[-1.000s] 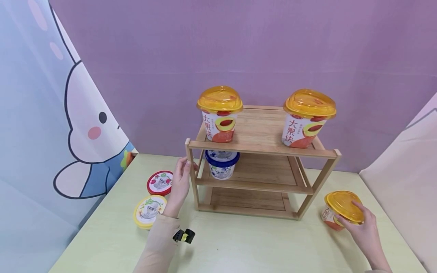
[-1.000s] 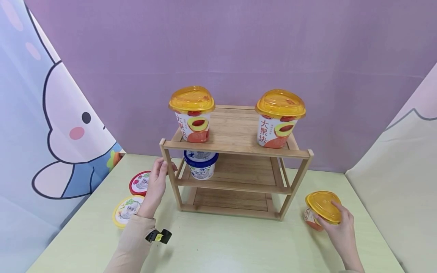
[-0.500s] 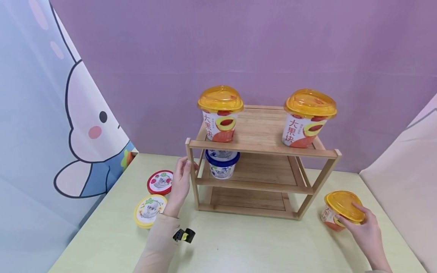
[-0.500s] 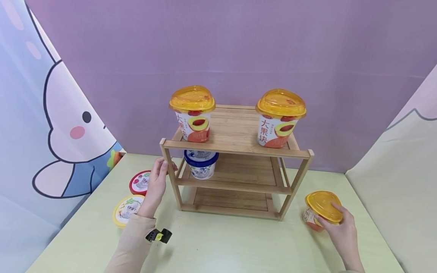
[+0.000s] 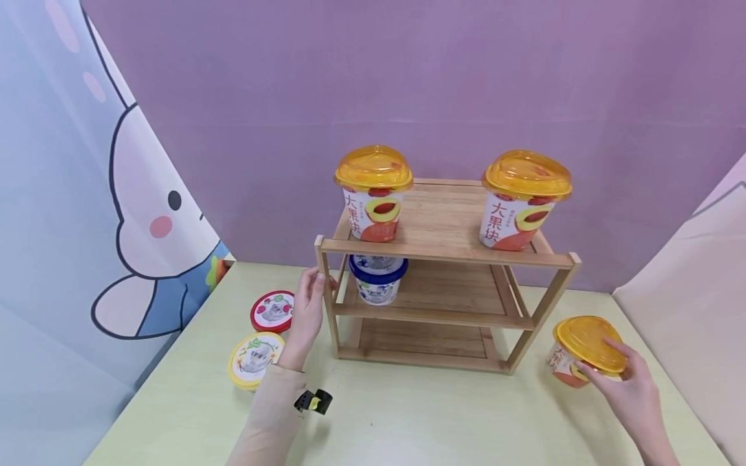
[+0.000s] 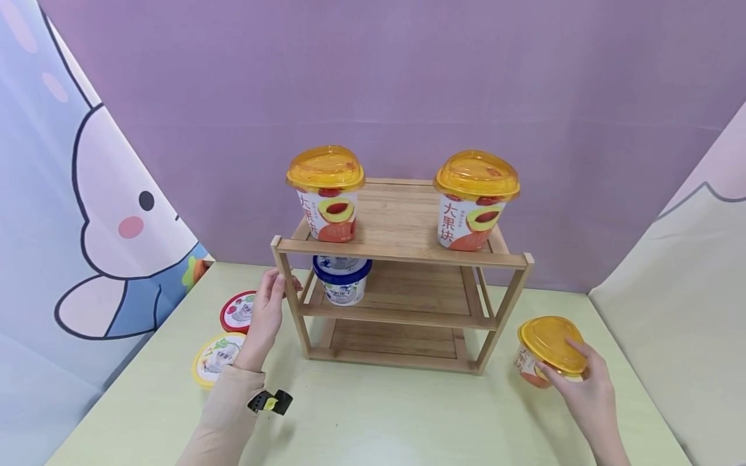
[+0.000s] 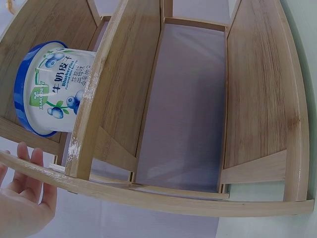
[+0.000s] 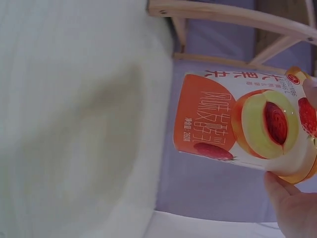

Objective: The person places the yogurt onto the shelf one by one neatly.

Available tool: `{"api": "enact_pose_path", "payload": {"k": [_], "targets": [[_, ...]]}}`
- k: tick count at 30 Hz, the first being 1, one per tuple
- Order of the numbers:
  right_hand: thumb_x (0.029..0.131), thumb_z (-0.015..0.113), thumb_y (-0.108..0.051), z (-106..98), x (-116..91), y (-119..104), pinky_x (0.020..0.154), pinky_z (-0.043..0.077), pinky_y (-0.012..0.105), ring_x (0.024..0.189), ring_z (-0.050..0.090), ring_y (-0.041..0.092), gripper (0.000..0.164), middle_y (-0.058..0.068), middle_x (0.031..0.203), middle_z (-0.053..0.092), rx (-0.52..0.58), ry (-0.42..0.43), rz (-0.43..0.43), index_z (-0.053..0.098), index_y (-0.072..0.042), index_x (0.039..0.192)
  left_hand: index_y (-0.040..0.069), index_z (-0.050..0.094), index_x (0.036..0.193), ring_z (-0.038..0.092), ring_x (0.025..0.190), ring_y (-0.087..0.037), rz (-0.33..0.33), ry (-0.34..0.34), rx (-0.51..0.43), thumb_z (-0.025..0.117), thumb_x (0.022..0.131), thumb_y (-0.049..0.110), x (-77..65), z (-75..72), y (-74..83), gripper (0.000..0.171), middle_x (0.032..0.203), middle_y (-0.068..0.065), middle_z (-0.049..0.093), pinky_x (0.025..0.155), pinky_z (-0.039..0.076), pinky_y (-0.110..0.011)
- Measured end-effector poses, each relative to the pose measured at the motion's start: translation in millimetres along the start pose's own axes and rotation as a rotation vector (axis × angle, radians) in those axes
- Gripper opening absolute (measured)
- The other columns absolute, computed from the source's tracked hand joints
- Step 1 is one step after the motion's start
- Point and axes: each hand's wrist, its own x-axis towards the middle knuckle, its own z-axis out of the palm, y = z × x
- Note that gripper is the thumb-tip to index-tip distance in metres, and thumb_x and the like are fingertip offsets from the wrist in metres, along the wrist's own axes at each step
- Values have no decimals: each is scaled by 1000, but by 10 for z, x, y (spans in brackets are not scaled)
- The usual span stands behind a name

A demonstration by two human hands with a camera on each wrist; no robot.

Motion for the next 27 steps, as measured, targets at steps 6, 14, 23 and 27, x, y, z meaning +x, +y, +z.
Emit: {"api": "enact_pose_path", "payload": {"k": [6, 14, 23, 27], "targets": [[73, 72, -13, -161, -140, -605, 63, 38, 3, 94, 43, -12, 68, 24, 131, 36, 22, -16, 13, 37, -8, 132, -5, 41, 112, 50, 88, -19, 8, -2, -3, 35, 96, 18, 4, 4, 10, 28, 85, -6, 53, 87, 34, -36], [72, 72, -5, -302, -214, -837, 70, 36, 1, 94, 37, -20, 66, -16, 125, 37, 60, -30, -94, 41, -15, 130, -5, 41, 112, 51, 86, -17, 0, 1, -6, 35, 96, 17, 5, 6, 8, 27, 87, -13, 53, 86, 35, -34], [67, 70, 9, -434, -281, -1041, 75, 33, 0, 99, 39, -17, 70, -18, 126, 36, 89, -47, -219, 42, -7, 129, -6, 41, 112, 51, 87, -20, -1, 5, -2, 35, 96, 16, 6, 5, 12, 27, 85, -12, 54, 83, 38, -33], [66, 70, 12, -485, -311, -1090, 76, 33, 0, 102, 39, -17, 72, -19, 125, 36, 99, -75, -229, 42, -7, 129, -5, 41, 112, 51, 88, -24, -7, 7, -5, 34, 97, 15, 3, 8, 14, 27, 86, -14, 53, 83, 38, -31]]}}
